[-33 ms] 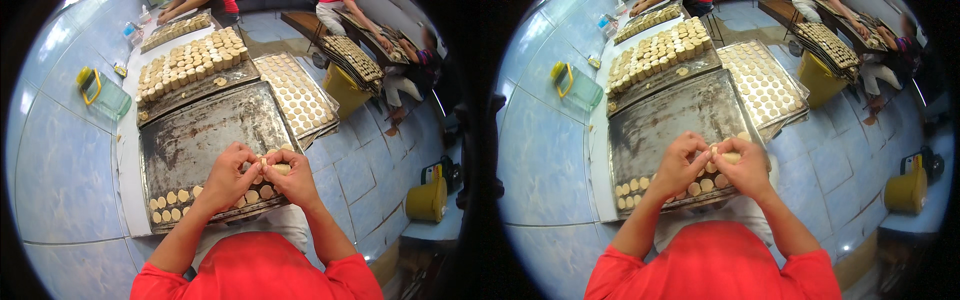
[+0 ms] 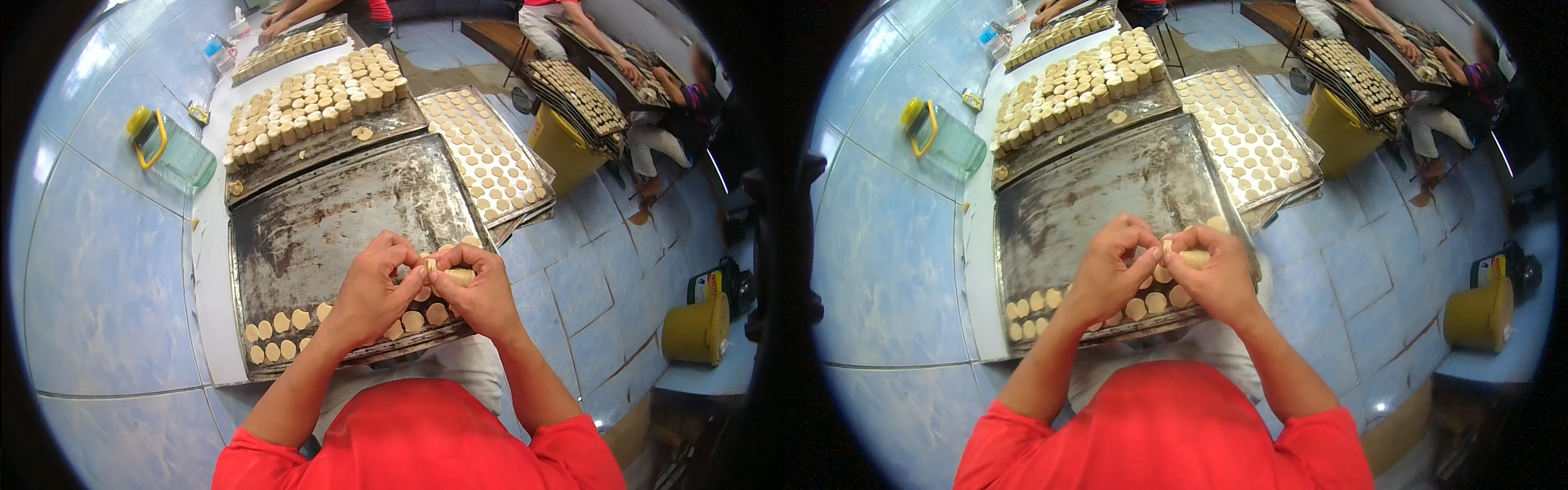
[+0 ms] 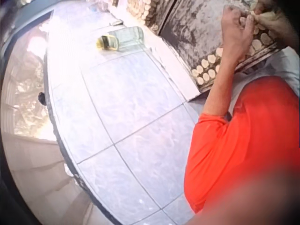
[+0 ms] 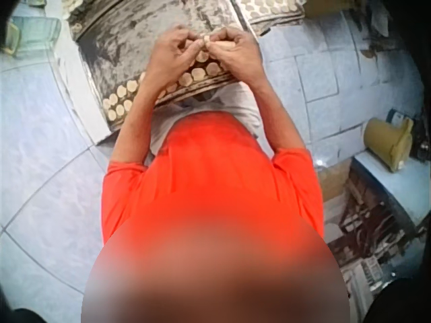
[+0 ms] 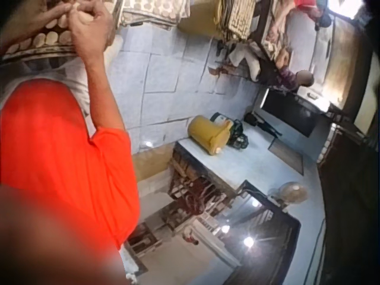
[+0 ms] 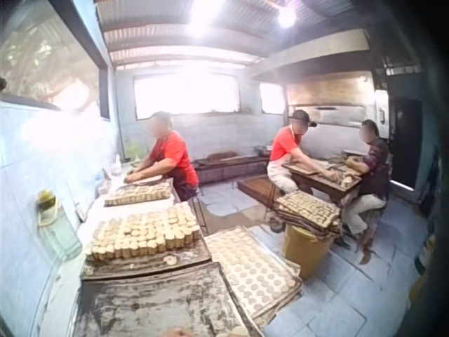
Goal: The person assembles small, round dough pieces by hand, stacking them into small cylindrical columns on a metal baking tray. They repeatedly pick up individual pieces and place them on top of existing stacks, filling the tray in an organized manner.
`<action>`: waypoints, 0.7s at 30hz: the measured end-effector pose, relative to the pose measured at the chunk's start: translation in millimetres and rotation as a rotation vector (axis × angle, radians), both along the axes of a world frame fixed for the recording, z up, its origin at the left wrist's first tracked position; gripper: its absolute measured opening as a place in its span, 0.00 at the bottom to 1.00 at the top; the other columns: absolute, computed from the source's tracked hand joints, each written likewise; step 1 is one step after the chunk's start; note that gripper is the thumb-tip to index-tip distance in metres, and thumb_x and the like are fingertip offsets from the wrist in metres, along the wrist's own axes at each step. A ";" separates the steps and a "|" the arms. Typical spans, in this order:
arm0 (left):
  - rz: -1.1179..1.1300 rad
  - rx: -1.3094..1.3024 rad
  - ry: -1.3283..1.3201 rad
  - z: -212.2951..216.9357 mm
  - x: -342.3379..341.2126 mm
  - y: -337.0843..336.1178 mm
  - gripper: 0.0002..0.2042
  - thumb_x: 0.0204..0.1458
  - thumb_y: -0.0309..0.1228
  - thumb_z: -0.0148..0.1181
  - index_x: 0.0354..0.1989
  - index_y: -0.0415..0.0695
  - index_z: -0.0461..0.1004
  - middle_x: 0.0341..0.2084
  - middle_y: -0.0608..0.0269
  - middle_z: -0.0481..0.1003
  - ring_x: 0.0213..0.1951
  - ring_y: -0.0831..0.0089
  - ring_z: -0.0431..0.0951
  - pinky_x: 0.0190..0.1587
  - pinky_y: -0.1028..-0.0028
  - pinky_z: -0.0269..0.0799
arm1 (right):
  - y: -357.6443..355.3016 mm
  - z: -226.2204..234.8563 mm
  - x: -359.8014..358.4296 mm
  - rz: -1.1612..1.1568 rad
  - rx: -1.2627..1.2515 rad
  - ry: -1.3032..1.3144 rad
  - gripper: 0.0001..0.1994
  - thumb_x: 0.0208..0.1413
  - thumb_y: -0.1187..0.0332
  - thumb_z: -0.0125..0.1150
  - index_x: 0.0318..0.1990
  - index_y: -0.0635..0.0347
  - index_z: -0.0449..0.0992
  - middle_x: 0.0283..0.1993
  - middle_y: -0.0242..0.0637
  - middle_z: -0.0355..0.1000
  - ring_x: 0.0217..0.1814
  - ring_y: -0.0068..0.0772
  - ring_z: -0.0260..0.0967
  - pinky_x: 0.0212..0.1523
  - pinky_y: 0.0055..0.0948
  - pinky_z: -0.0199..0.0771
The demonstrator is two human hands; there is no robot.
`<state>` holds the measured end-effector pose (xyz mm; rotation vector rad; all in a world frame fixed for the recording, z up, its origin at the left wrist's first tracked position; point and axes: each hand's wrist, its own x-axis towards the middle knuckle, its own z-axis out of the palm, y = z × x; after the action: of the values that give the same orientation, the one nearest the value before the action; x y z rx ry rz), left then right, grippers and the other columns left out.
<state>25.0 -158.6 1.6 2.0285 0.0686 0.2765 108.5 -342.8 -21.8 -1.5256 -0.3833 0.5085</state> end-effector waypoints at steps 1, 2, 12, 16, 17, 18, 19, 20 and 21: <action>0.006 -0.013 0.042 -0.7 -1.3 2.3 0.06 0.62 0.28 0.68 0.38 0.38 0.80 0.40 0.58 0.75 0.36 0.71 0.75 0.40 0.71 0.72 | 2.2 0.8 -1.4 0.008 0.011 0.002 0.07 0.60 0.70 0.72 0.37 0.66 0.82 0.43 0.39 0.85 0.43 0.21 0.78 0.44 0.26 0.81; 0.001 -0.035 0.044 -1.9 -1.2 5.0 0.06 0.62 0.28 0.68 0.38 0.38 0.80 0.40 0.59 0.75 0.36 0.72 0.74 0.40 0.72 0.71 | 3.2 1.2 -1.4 0.009 0.008 -0.001 0.08 0.61 0.69 0.72 0.37 0.66 0.82 0.43 0.39 0.85 0.43 0.22 0.80 0.46 0.26 0.81; 0.015 -0.048 0.161 -2.0 -14.2 22.4 0.10 0.60 0.33 0.70 0.36 0.37 0.82 0.39 0.52 0.76 0.40 0.56 0.78 0.44 0.60 0.74 | 12.3 -2.1 -3.0 0.072 -0.042 -0.028 0.06 0.61 0.71 0.70 0.38 0.66 0.83 0.46 0.40 0.84 0.45 0.24 0.81 0.49 0.26 0.81; 0.062 0.060 0.072 -3.8 -19.0 32.6 0.10 0.60 0.33 0.70 0.35 0.38 0.81 0.39 0.52 0.76 0.42 0.53 0.78 0.46 0.60 0.74 | 23.6 -1.0 -7.8 0.110 -0.069 -0.072 0.06 0.61 0.72 0.71 0.37 0.66 0.82 0.49 0.41 0.83 0.47 0.25 0.80 0.49 0.28 0.80; 0.118 0.192 0.086 -4.3 -19.9 37.5 0.10 0.60 0.33 0.70 0.36 0.39 0.81 0.39 0.52 0.76 0.42 0.52 0.78 0.46 0.60 0.74 | 27.3 -1.2 -8.9 0.094 -0.079 -0.096 0.07 0.60 0.71 0.71 0.38 0.66 0.83 0.47 0.40 0.84 0.47 0.25 0.79 0.49 0.29 0.79; 0.181 0.318 0.187 -4.7 -21.8 41.3 0.09 0.61 0.33 0.69 0.36 0.39 0.81 0.39 0.53 0.76 0.42 0.52 0.78 0.46 0.60 0.74 | 30.8 -1.3 -10.1 0.073 -0.108 -0.179 0.06 0.61 0.72 0.71 0.37 0.66 0.82 0.46 0.39 0.83 0.48 0.27 0.79 0.48 0.30 0.79; 0.164 0.270 0.125 -5.2 -25.4 43.7 0.09 0.61 0.33 0.69 0.36 0.39 0.81 0.39 0.52 0.76 0.43 0.52 0.78 0.47 0.60 0.74 | 33.5 -1.1 -11.0 0.095 -0.106 -0.182 0.06 0.61 0.72 0.70 0.37 0.66 0.82 0.45 0.38 0.82 0.47 0.26 0.79 0.47 0.30 0.79; 0.153 0.217 0.149 -5.4 -30.6 44.8 0.09 0.61 0.33 0.69 0.36 0.39 0.81 0.39 0.52 0.76 0.43 0.52 0.78 0.47 0.60 0.74 | 35.7 -0.4 -11.8 0.114 -0.105 -0.184 0.06 0.61 0.72 0.70 0.37 0.66 0.81 0.44 0.37 0.82 0.46 0.26 0.79 0.46 0.29 0.79; 0.138 0.161 0.176 -5.7 -35.0 45.7 0.09 0.61 0.32 0.68 0.36 0.38 0.81 0.39 0.52 0.76 0.44 0.51 0.78 0.47 0.59 0.74 | 37.2 0.6 -13.2 0.130 -0.106 -0.183 0.05 0.62 0.73 0.70 0.37 0.66 0.81 0.43 0.36 0.81 0.44 0.26 0.79 0.45 0.29 0.79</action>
<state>-10.0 -112.9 -4.1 2.2087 0.3057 0.1938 95.3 -305.6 -21.2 -1.6626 -0.6089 0.4988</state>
